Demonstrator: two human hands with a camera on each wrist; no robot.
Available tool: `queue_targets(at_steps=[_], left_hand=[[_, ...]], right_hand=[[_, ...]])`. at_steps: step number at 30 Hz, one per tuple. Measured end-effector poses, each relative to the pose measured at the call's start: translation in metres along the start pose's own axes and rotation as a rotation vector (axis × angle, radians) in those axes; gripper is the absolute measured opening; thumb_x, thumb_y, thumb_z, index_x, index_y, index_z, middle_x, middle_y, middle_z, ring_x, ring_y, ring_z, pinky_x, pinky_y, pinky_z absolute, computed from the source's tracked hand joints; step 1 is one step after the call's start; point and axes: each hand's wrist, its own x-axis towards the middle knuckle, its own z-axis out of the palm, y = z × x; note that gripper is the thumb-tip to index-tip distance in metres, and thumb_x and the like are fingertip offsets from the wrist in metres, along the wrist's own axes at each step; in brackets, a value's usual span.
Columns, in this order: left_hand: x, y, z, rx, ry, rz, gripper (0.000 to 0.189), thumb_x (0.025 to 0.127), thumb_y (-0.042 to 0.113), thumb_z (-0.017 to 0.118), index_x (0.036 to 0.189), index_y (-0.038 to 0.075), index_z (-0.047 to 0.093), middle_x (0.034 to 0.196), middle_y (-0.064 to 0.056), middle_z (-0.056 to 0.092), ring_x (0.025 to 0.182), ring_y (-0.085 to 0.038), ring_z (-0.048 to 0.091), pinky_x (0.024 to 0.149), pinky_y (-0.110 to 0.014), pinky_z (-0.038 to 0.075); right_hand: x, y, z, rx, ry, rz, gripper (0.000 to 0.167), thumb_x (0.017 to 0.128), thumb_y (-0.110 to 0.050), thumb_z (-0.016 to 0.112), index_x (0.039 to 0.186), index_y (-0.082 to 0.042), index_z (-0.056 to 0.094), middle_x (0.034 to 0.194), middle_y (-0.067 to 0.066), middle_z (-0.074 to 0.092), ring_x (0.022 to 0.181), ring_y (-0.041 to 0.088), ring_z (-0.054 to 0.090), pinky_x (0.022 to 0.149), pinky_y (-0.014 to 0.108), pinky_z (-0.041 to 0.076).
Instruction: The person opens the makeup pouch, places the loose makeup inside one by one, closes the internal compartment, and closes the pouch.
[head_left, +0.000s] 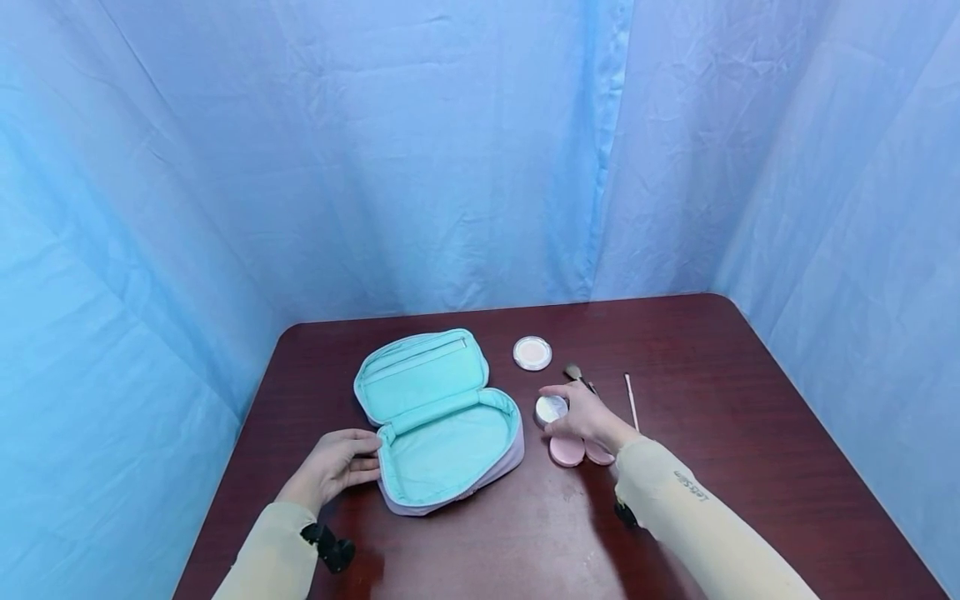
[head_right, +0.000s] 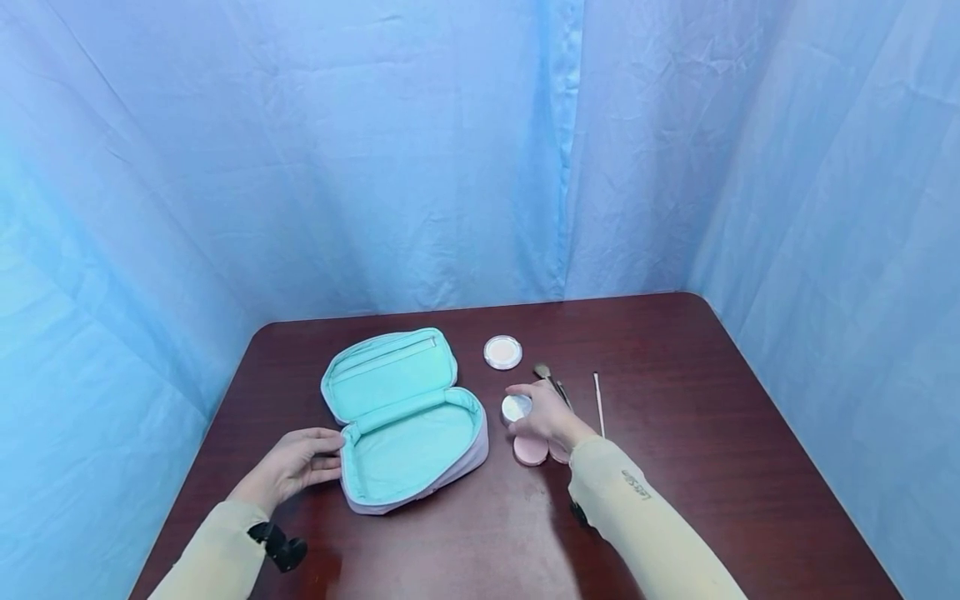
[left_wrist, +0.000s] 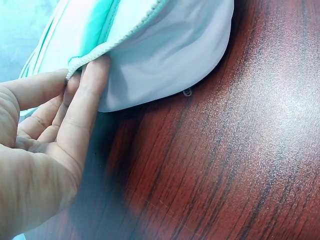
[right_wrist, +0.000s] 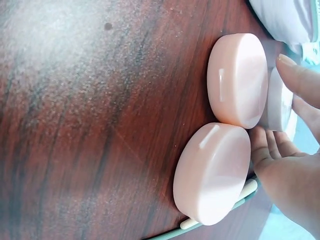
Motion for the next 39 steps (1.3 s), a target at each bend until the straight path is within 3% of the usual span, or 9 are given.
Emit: queue_targets(at_steps=[5, 10, 14, 23, 30, 39], left_hand=[[0.001, 0.000, -0.001, 0.000, -0.006, 0.001, 0.027, 0.099, 0.007, 0.064, 0.122, -0.006, 0.059, 0.092, -0.016, 0.068, 0.078, -0.024, 0.073, 0.075, -0.040, 0.063], [0.002, 0.000, 0.000, -0.004, -0.011, -0.005, 0.026, 0.099, 0.007, 0.065, 0.121, -0.005, 0.059, 0.092, -0.016, 0.068, 0.078, -0.024, 0.073, 0.075, -0.040, 0.063], [0.001, 0.001, 0.000, -0.005, -0.018, -0.009, 0.026, 0.098, 0.008, 0.066, 0.120, -0.005, 0.059, 0.092, -0.016, 0.068, 0.078, -0.024, 0.073, 0.075, -0.040, 0.063], [-0.001, 0.001, 0.000, -0.007, -0.012, -0.008, 0.028, 0.098, 0.007, 0.066, 0.122, -0.006, 0.059, 0.094, -0.017, 0.069, 0.079, -0.025, 0.073, 0.075, -0.040, 0.063], [-0.001, 0.001, 0.000, -0.018, -0.015, -0.013, 0.030, 0.099, 0.008, 0.066, 0.124, -0.006, 0.058, 0.094, -0.015, 0.069, 0.080, -0.024, 0.073, 0.076, -0.039, 0.063], [-0.001, 0.002, 0.001, -0.022, -0.012, -0.009, 0.031, 0.099, 0.007, 0.065, 0.126, -0.007, 0.057, 0.094, -0.015, 0.069, 0.079, -0.023, 0.073, 0.076, -0.040, 0.063]], right_hand=[[0.001, 0.000, 0.001, -0.042, 0.020, 0.003, 0.069, 0.073, -0.005, 0.087, 0.138, -0.013, 0.064, 0.149, 0.023, 0.045, 0.129, 0.039, 0.050, 0.099, 0.048, 0.048], [0.002, 0.000, 0.002, -0.080, 0.045, -0.043, 0.066, 0.073, -0.003, 0.086, 0.135, -0.010, 0.065, 0.142, 0.019, 0.056, 0.127, 0.037, 0.054, 0.099, 0.049, 0.049], [0.002, 0.000, 0.002, -0.024, 0.038, -0.019, 0.065, 0.076, -0.002, 0.085, 0.137, -0.011, 0.065, 0.141, 0.015, 0.060, 0.122, 0.033, 0.058, 0.098, 0.047, 0.049], [0.000, -0.004, -0.008, 0.133, 0.016, 0.040, 0.065, 0.086, -0.014, 0.084, 0.146, -0.020, 0.059, 0.153, 0.014, 0.048, 0.136, 0.036, 0.048, 0.106, 0.051, 0.045], [0.001, -0.011, -0.012, 0.119, 0.059, -0.092, 0.066, 0.084, -0.018, 0.086, 0.144, -0.014, 0.060, 0.141, 0.009, 0.056, 0.113, 0.026, 0.056, 0.095, 0.040, 0.048], [0.006, -0.021, -0.007, 0.142, 0.051, -0.157, 0.066, 0.084, -0.021, 0.086, 0.145, -0.021, 0.061, 0.144, 0.003, 0.056, 0.124, 0.027, 0.048, 0.101, 0.042, 0.045]])
